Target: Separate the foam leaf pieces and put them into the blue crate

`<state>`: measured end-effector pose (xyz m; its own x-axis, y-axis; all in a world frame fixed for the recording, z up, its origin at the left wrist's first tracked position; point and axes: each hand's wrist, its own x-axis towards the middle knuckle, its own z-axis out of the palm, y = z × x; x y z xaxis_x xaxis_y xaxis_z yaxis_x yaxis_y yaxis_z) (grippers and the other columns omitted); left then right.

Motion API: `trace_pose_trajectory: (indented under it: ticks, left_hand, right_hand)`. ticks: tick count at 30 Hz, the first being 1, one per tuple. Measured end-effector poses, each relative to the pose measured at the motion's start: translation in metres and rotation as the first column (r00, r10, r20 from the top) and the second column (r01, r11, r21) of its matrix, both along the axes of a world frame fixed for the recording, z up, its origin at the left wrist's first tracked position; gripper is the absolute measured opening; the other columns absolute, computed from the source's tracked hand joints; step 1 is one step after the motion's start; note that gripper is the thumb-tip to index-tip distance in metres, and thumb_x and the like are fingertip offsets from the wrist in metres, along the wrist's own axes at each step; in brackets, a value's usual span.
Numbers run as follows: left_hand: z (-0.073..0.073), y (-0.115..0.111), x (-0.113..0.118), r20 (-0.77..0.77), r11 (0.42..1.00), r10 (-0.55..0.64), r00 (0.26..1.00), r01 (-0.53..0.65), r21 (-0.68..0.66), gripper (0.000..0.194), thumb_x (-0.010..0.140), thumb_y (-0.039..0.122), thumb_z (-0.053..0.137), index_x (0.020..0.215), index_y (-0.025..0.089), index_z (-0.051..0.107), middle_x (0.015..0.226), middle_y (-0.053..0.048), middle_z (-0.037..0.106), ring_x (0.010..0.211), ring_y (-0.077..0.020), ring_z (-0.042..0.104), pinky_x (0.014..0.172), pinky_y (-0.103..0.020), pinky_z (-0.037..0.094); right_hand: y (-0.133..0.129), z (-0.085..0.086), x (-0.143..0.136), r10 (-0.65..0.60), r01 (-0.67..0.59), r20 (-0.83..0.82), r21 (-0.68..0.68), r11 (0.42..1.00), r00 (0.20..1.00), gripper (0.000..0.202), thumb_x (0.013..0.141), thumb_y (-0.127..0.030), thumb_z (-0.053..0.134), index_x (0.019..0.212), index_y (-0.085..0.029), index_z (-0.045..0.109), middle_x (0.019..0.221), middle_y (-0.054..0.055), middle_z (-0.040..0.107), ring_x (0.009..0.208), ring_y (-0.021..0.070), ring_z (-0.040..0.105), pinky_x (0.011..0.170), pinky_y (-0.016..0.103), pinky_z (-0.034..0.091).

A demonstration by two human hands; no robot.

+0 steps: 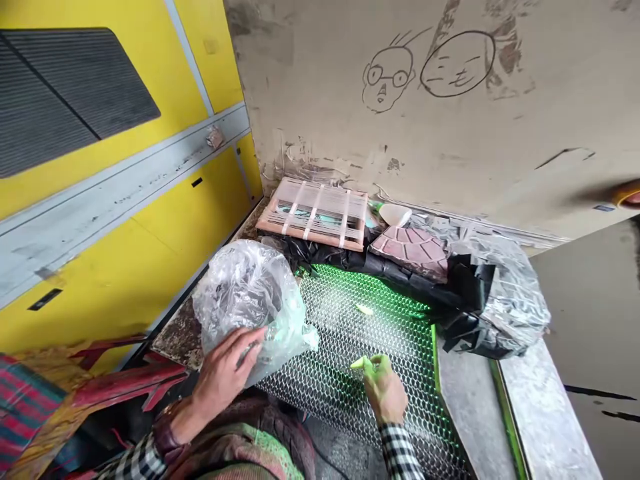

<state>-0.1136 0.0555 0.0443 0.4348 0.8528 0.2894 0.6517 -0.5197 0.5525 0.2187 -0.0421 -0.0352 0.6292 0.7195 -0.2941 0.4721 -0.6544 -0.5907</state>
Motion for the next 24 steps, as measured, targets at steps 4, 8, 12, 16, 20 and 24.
trace_pose_trajectory:
  ticks: [4, 8, 12, 16, 20, 24]
  left_hand:
    - [-0.008, 0.016, -0.021, -0.039, 0.981, 0.156, 0.987, -0.151, 0.119, 0.037, 0.101, 0.025, 0.056, 0.138, 0.026, 0.062, 0.134, -0.011, 0.068, 0.123, -0.0285, 0.064, 0.112, -0.051, 0.048]
    - [-0.015, 0.049, -0.046, 0.086, 0.847, 0.497, 0.864, -0.504, 0.167, 0.061, 0.098, 0.038, 0.063, 0.153, 0.021, 0.046, 0.166, -0.018, 0.036, 0.154, -0.0367, 0.032, 0.128, -0.059, 0.024]
    - [-0.017, 0.102, -0.074, 0.214, 0.708, 0.705, 0.676, -0.658, -0.257, 0.072, 0.101, 0.057, 0.051, 0.157, 0.014, 0.037, 0.167, -0.023, 0.033, 0.157, -0.0345, 0.030, 0.129, -0.053, 0.023]
    - [-0.017, 0.144, -0.090, 0.305, 0.703, 0.647, 0.699, -0.392, -0.593, 0.085, 0.093, 0.064, 0.060, 0.156, 0.010, 0.039, 0.146, -0.023, 0.061, 0.135, -0.0309, 0.060, 0.116, -0.045, 0.044]
    - [-0.016, 0.156, -0.088, 0.405, 0.683, 0.576, 0.710, -0.146, -0.715, 0.081, 0.091, 0.075, 0.053, 0.140, 0.011, 0.057, 0.086, -0.008, 0.077, 0.087, -0.0240, 0.075, 0.081, -0.034, 0.058]
    - [-0.019, 0.149, -0.082, 0.324, 0.524, 0.499, 0.804, 0.018, -0.852, 0.070, 0.090, 0.075, 0.055, 0.125, 0.014, 0.063, 0.061, 0.003, 0.063, 0.043, -0.0123, 0.052, 0.043, -0.021, 0.037]
  right_hand:
    - [0.014, 0.024, -0.024, 0.009, 0.005, -0.095, 0.140, 0.990, 0.995, 0.059, 0.090, -0.071, 0.049, 0.113, -0.019, 0.064, 0.081, 0.006, 0.071, 0.062, 0.0219, 0.062, 0.055, 0.032, 0.043]
    - [0.035, 0.041, -0.084, 0.108, 0.072, -0.580, 0.279, 0.958, 0.808, 0.068, 0.089, -0.071, 0.064, 0.135, -0.020, 0.062, 0.129, 0.015, 0.071, 0.109, 0.0299, 0.069, 0.086, 0.042, 0.058]
    - [0.061, 0.043, -0.140, 0.054, 0.182, -0.799, 0.201, 0.963, 0.599, 0.094, 0.081, -0.065, 0.078, 0.156, -0.021, 0.045, 0.151, 0.018, 0.057, 0.136, 0.0340, 0.057, 0.103, 0.046, 0.053]
    - [0.079, 0.047, -0.179, 0.096, 0.166, -0.897, 0.184, 0.969, 0.431, 0.091, 0.085, -0.056, 0.077, 0.160, -0.022, 0.038, 0.154, 0.015, 0.055, 0.135, 0.0323, 0.058, 0.103, 0.044, 0.054]
    - [0.086, 0.049, -0.209, 0.127, 0.221, -0.917, 0.222, 0.950, 0.379, 0.069, 0.086, -0.042, 0.071, 0.150, -0.027, 0.049, 0.152, 0.008, 0.057, 0.134, 0.0289, 0.059, 0.101, 0.038, 0.054]
    - [0.089, 0.047, -0.235, 0.137, 0.212, -0.918, 0.228, 0.950, 0.373, 0.050, 0.077, -0.032, 0.070, 0.126, -0.021, 0.066, 0.123, 0.006, 0.074, 0.111, 0.0266, 0.068, 0.096, 0.035, 0.054]
